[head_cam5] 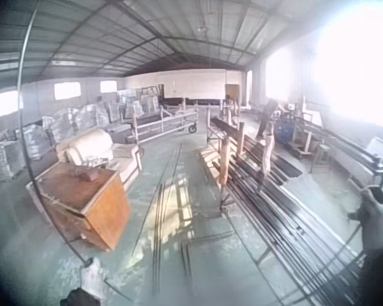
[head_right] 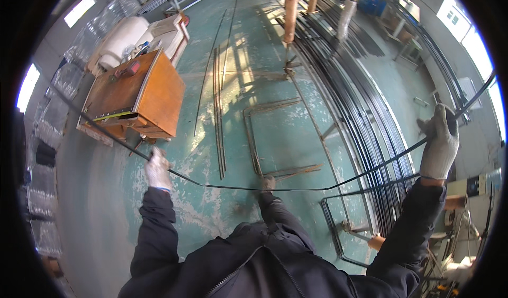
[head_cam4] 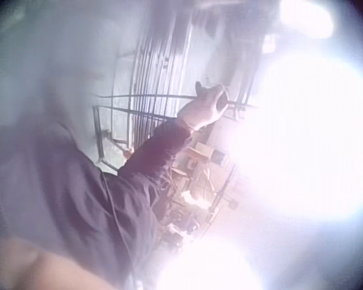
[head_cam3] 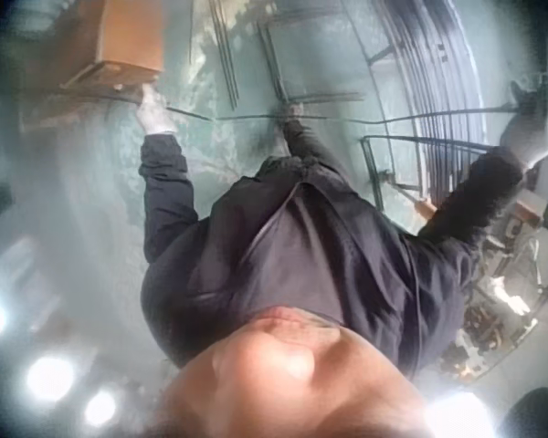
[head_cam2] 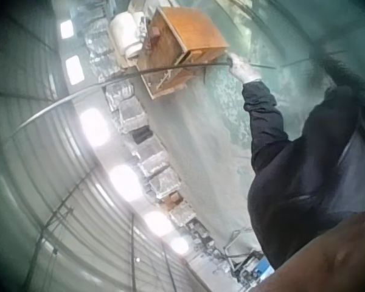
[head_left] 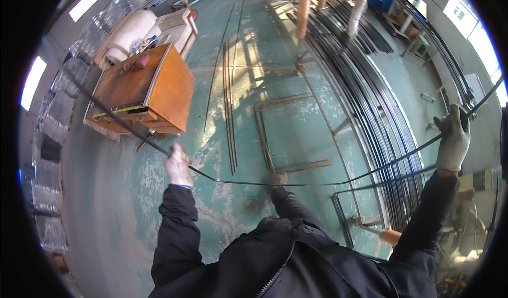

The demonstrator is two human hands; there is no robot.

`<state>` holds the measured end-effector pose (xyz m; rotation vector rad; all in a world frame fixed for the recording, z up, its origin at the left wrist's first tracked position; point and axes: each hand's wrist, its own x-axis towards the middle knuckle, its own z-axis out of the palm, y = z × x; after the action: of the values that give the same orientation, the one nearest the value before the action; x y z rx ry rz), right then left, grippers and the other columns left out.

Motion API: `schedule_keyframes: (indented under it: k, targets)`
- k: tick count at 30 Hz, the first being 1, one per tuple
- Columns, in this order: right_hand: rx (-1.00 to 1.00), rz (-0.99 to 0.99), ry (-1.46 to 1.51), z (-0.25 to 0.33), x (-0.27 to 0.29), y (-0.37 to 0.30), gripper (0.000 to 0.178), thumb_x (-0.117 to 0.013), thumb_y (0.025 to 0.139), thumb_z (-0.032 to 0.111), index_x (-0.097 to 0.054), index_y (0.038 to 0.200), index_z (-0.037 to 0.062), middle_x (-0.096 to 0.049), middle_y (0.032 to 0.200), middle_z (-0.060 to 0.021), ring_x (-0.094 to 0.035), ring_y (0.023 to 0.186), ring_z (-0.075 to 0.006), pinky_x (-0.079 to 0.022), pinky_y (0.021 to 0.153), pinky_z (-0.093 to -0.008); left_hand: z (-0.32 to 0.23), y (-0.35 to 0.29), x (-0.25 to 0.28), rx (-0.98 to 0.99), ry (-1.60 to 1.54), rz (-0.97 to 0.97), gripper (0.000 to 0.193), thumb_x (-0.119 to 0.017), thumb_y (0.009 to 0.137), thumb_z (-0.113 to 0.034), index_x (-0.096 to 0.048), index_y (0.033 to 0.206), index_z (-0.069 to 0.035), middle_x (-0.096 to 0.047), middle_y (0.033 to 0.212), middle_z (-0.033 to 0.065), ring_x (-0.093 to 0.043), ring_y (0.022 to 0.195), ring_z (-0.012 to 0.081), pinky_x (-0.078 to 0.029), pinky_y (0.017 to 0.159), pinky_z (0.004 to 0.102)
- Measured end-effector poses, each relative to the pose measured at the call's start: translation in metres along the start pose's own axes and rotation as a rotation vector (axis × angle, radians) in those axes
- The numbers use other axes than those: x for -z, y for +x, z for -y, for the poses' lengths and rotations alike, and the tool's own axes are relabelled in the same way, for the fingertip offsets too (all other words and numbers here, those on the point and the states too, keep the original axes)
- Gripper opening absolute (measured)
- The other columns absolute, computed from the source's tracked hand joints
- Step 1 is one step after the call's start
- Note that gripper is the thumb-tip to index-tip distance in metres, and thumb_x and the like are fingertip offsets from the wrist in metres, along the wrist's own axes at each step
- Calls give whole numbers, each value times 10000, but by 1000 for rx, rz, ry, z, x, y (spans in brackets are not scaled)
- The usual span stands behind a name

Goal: The person repeatedly picks up bundles of long metal rods, places them into a bending machine, and removes the bent rods. They then carry the bent rods to a wooden table and place them on the floor. The cycle repeats multiple times throughout the clip.

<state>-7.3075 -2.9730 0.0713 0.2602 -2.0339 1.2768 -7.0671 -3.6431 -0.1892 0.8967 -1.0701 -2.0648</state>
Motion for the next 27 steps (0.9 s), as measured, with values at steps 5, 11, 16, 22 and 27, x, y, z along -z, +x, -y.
schedule_keyframes:
  k: [5, 11, 16, 22, 27]
  targets:
    - [-310, 189, 270, -103, -168, -21, 393, -713, 1125, 313, -760, 1254, -55, -736, 913, -84, -700, 800, -189, -603, 872, -378, -143, 83, -32, -301, 309, -81, 408, -711, 1143, -476, -688, 1001, -95, -365, 681, -96, -335, 576, 75, -325, 585, 305]
    - [-785, 577, 429, -208, -403, -168, 253, -657, 1114, 92, -684, 879, 4, -701, 806, -75, -676, 759, -177, -571, 738, -355, -274, 197, -42, -301, 243, -93, 315, -601, 1193, -416, -633, 962, -205, -307, 707, -95, -315, 565, 81, -287, 528, 314]
    - [-1016, 496, 431, -181, -564, -140, 435, -608, 1195, 310, -632, 825, 82, -571, 702, -11, -523, 551, -151, -507, 548, -377, -326, 265, -47, -377, 398, -371, 367, -739, 1123, -489, -765, 1117, -123, -387, 728, -106, -369, 611, 59, -350, 573, 288]
    - [-734, 554, 234, -111, -762, -43, 454, -719, 1114, 359, -698, 818, 15, -621, 665, -32, -536, 482, -147, -421, 451, -363, -324, 365, 10, -485, 467, -482, 277, -787, 1088, -386, -748, 1080, -111, -559, 749, -63, -509, 650, 88, -403, 635, 270]
    - [-683, 680, 176, -18, -964, 15, 533, -780, 1084, 504, -709, 855, 28, -608, 712, -8, -525, 546, -123, -440, 469, -335, -241, 477, 110, -361, 427, -532, 160, -780, 1086, -254, -731, 1080, -102, -652, 825, -23, -613, 713, 119, -473, 666, 292]
